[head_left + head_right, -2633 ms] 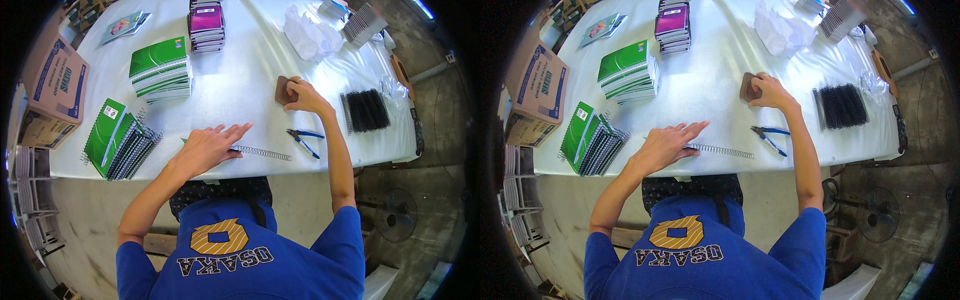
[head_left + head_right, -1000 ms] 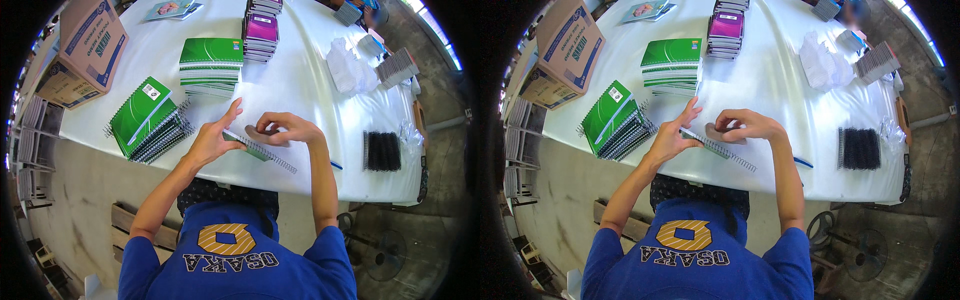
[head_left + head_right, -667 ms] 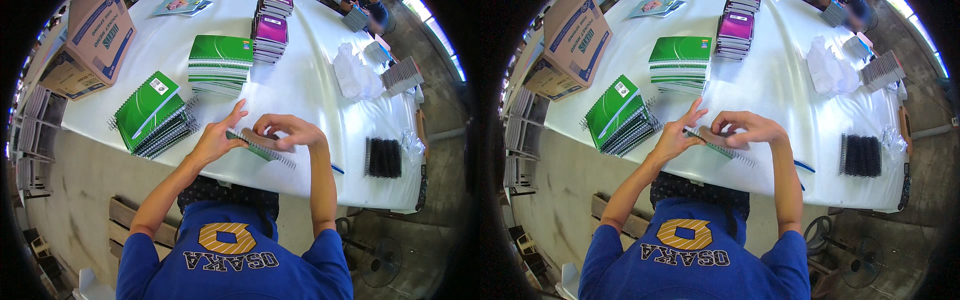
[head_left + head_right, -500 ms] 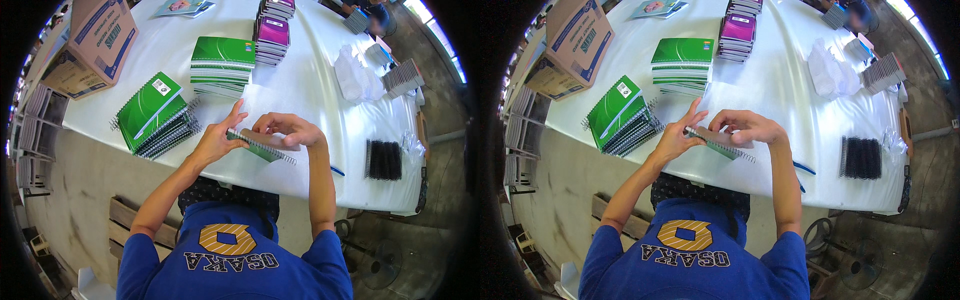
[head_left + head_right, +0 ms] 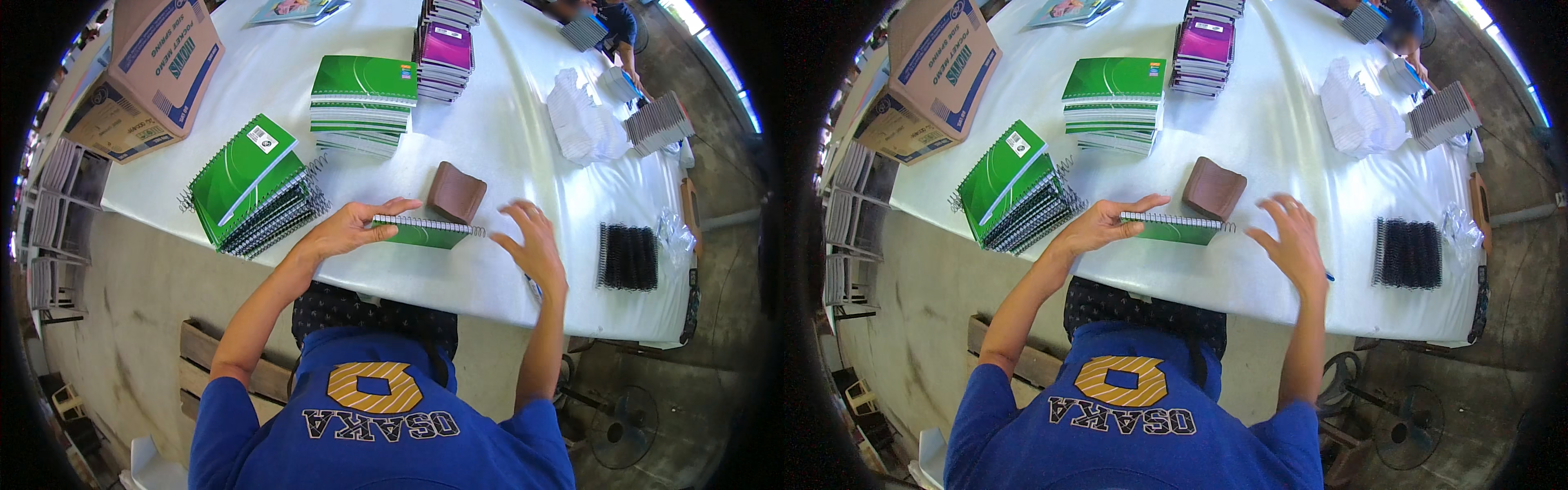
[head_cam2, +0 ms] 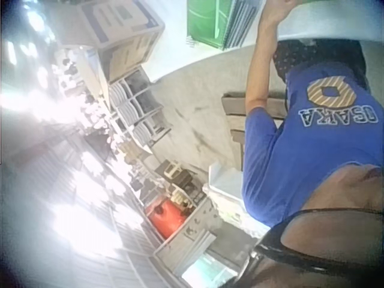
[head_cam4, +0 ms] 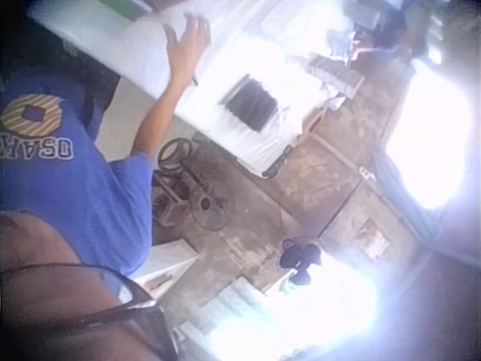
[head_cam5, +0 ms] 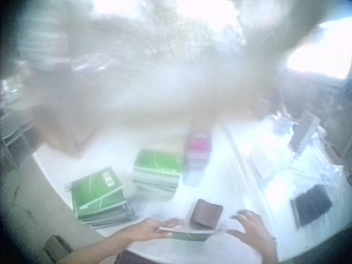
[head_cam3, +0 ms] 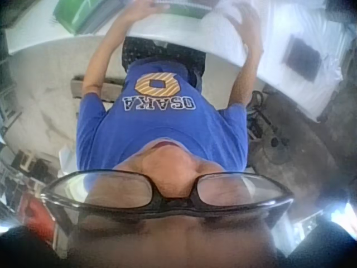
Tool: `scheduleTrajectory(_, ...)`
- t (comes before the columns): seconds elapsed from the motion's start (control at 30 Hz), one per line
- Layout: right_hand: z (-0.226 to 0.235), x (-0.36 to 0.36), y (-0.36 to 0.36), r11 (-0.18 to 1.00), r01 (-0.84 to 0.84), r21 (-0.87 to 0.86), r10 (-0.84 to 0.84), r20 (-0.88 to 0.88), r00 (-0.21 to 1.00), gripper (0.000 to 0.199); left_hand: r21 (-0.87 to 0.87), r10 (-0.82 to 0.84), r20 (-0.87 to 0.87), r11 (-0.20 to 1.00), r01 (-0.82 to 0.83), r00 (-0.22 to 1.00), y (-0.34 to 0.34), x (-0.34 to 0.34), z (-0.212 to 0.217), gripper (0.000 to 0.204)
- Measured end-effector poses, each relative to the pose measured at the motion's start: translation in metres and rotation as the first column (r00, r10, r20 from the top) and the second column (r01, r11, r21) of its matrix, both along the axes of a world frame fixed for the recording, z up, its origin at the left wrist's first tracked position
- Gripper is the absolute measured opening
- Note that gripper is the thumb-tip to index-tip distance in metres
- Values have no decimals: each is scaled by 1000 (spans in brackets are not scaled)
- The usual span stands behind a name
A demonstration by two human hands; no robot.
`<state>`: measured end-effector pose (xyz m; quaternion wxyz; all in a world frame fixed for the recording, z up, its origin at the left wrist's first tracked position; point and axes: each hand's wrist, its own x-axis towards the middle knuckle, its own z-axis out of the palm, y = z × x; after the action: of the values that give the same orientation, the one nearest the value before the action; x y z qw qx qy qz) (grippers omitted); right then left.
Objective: The person assembles spiral notebooks by hand and using pliers, inserting a spiral coil into pre-punched holes of notebook covers and pages, and crimping the ends of the coil to secure it.
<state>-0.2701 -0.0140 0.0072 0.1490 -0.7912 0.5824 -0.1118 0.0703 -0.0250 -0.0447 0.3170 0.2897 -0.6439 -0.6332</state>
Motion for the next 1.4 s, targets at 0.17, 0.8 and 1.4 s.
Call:
scheduleTrajectory(0.17,-19,-51,77,970,236,52,-223,-187,957,49,36,59,45,998,-60,997,11,-11,14,50)
scheduleTrajectory(0.8,-45,-41,96,916,116,-384,-146,-50,988,37,-802,587,429,598,-10,687,22,-81,9,60)
scheduleTrajectory(1.4,-3,70,82,923,91,-375,10,260,965,41,-865,709,361,497,-66,606,22,-87,16,56)
